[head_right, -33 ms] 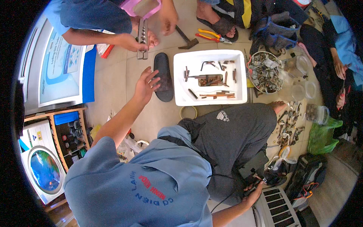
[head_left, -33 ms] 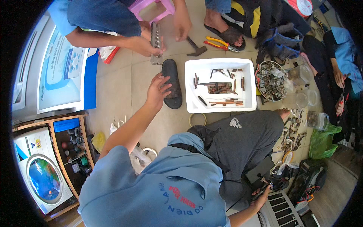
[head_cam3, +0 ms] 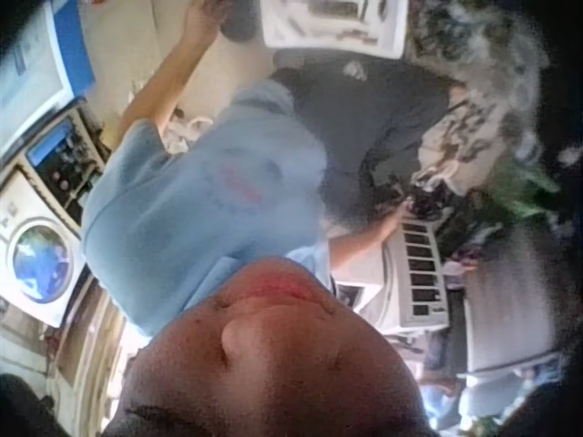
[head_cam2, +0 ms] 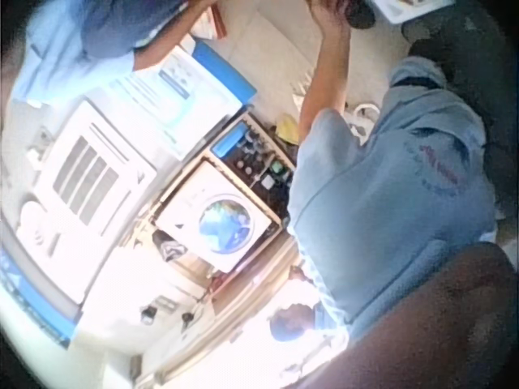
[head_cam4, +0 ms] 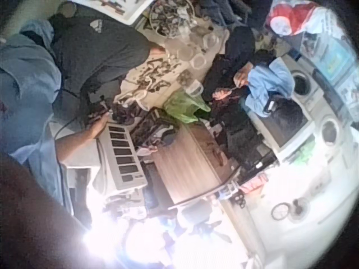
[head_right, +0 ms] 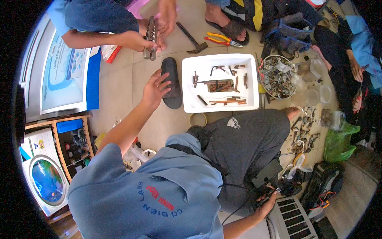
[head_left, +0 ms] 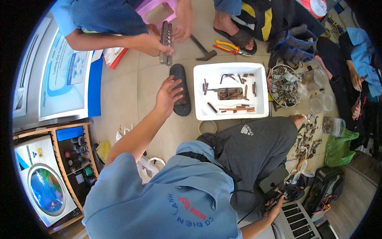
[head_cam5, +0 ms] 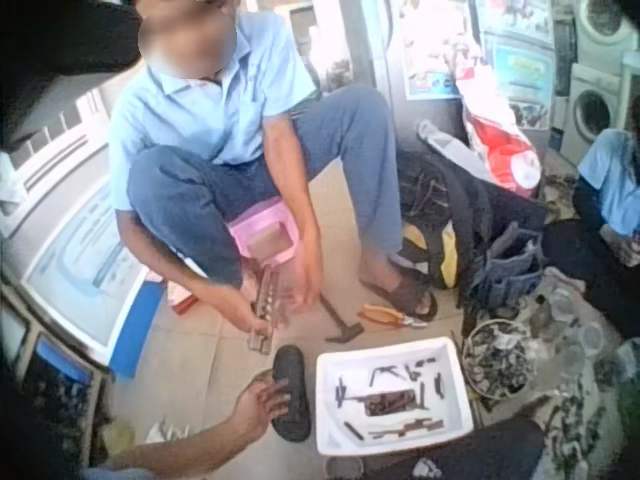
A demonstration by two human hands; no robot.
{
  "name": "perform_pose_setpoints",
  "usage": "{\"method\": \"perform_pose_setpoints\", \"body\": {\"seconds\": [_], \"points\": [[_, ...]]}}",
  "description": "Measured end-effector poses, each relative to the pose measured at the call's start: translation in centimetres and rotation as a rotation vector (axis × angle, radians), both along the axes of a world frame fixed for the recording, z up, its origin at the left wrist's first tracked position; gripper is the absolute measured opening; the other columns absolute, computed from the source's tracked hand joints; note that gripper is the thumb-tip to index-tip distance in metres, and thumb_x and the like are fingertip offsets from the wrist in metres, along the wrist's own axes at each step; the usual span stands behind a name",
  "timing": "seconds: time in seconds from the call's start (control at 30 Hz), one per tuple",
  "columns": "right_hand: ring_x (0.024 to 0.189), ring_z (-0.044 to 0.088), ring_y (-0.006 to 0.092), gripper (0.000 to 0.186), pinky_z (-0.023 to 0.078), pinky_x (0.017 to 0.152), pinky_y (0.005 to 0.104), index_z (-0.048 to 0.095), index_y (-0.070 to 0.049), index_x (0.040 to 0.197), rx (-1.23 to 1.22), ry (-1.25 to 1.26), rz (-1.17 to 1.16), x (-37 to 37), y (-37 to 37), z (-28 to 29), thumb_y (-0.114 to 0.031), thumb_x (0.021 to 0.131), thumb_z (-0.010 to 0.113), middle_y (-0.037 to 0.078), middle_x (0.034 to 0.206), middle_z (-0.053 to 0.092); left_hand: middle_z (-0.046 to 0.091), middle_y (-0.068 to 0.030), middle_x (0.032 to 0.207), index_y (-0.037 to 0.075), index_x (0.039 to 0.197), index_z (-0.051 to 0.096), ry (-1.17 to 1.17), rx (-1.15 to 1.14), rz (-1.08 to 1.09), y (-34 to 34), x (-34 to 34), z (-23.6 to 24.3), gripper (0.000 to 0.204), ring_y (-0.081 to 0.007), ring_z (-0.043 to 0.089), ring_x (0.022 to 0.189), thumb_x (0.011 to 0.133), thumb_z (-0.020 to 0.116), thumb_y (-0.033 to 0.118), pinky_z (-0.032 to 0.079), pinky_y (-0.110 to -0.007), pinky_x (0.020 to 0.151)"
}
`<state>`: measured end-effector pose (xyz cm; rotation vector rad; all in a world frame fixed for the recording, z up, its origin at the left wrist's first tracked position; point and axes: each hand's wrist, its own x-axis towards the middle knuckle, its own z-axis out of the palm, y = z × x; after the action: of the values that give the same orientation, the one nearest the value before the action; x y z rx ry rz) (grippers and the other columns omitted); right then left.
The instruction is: The person sits on the floor and uses a rotary tool and pliers to clean and modify small metal lock cylinders. They wipe the parts with a cloth, remove pins, and assemble components into a lock housing.
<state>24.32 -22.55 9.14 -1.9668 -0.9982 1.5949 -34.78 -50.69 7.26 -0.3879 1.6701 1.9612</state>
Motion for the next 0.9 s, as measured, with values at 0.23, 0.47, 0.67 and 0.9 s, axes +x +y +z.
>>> {"method": "perform_pose_setpoints", "body": {"seconds": [0.23, 0.47, 0.67, 0.9], "points": [[0.057, 0.045, 0.0133, 0.046, 0.039, 0.049, 0.0292, 0.059, -0.006, 0.124, 0.013, 0.032, 0.047, -0.1, -0.3, 0.2, -0.049, 0.106, 0.056, 0.002, 0.073, 0.048, 0.059, -0.0127, 0.145, 0.009, 0.152, 0.045, 0.046, 0.243, -0.056, 1.8, -1.1, 1.7, 0.06, -0.0264, 0.063, 0.111, 0.102, 0.051, 0.042, 0.049, -0.047, 0.1], [0.06, 0.048, 0.0141, 0.047, 0.041, 0.048, 0.0305, 0.058, -0.006, 0.13, 0.059, 0.067, 0.103, 0.7, -0.4, -0.3, -0.046, 0.105, 0.057, 0.004, 0.08, 0.053, 0.057, -0.0171, 0.146, 0.004, 0.154, 0.04, 0.132, 0.339, -0.05, 5.1, -3.3, 8.2, 0.069, -0.0285, 0.061, 0.118, 0.103, 0.045, 0.05, 0.048, -0.046, 0.103], [0.063, 0.051, 0.0152, 0.058, 0.043, 0.047, 0.0314, 0.052, -0.003, 0.145, 0.02, 0.029, 0.014, 1.8, -0.4, -1.3, -0.044, 0.104, 0.06, 0.008, 0.093, 0.059, 0.053, -0.0172, 0.151, 0.005, 0.154, 0.042, 0.2, 0.462, -0.136, 8.1, -6.0, 12.5, 0.068, -0.0319, 0.059, 0.126, 0.103, 0.049, 0.05, 0.045, -0.05, 0.109], [0.055, 0.049, 0.0147, 0.044, 0.043, 0.048, 0.0313, 0.059, -0.007, 0.127, 0.095, 0.021, 0.008, 0.5, -1.1, -0.6, -0.045, 0.107, 0.056, 0.004, 0.071, 0.051, 0.043, -0.0209, 0.155, 0.009, 0.157, 0.038, 0.226, 0.298, -0.217, 13.1, -7.7, 15.9, 0.075, -0.035, 0.05, 0.133, 0.099, 0.059, 0.05, 0.039, -0.052, 0.113]]}}
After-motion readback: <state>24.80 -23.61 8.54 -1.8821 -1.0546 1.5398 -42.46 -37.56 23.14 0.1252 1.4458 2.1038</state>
